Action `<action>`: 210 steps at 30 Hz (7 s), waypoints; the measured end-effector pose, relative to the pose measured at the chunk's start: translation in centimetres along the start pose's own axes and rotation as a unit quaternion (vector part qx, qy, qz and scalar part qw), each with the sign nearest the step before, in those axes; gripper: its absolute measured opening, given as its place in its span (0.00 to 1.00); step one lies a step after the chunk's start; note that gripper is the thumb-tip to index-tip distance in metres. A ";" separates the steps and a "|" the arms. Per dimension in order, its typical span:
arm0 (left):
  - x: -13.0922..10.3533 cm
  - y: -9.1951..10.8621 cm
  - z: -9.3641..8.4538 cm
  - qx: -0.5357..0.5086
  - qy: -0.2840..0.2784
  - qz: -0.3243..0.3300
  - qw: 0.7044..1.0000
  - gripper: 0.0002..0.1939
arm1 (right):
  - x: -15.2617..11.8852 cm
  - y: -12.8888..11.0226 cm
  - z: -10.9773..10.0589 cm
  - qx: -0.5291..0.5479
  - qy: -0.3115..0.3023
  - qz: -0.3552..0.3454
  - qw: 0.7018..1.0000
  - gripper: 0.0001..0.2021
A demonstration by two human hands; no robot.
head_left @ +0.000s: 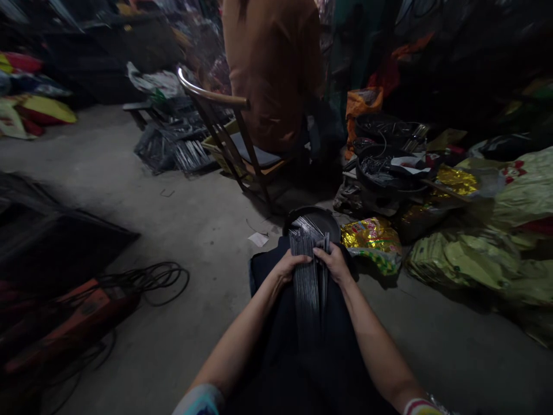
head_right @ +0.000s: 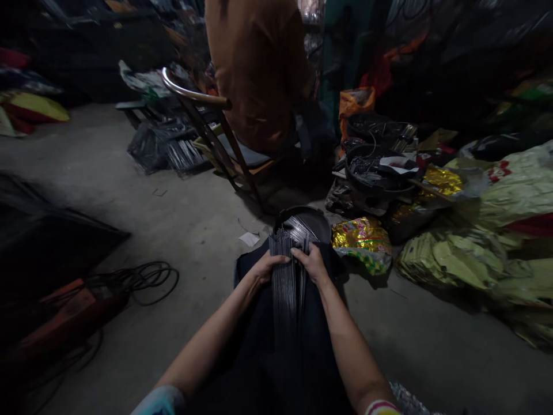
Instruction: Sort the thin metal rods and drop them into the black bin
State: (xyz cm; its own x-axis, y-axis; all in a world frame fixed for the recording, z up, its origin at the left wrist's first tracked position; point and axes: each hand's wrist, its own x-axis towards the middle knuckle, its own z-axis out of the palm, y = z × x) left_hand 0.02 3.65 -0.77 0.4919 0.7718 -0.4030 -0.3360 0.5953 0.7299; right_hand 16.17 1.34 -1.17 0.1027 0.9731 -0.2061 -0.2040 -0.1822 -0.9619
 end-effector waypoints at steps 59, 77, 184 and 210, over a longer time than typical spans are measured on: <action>0.9 -1.1 -0.5 0.028 0.002 0.035 0.999 0.25 | -0.1 0.1 -0.3 -0.040 0.003 -0.013 0.999 0.16; 0.6 -0.7 0.1 0.033 0.017 0.032 0.999 0.27 | -0.1 0.1 0.0 -0.030 0.002 0.003 1.000 0.18; 0.5 -0.7 0.3 0.014 0.016 0.004 1.000 0.26 | 0.0 -0.3 0.3 -0.014 0.003 0.014 1.000 0.15; 0.5 -0.7 0.8 0.028 0.016 0.016 0.999 0.25 | -0.1 -0.1 0.4 0.033 0.015 0.033 0.999 0.20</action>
State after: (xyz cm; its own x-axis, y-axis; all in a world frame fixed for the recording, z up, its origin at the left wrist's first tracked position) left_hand 1.13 3.47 -1.07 0.4561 0.7972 -0.3955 -0.3057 0.5577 0.7717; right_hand 15.82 1.26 -1.02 0.1164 0.9546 -0.2742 -0.2747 -0.2344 -0.9325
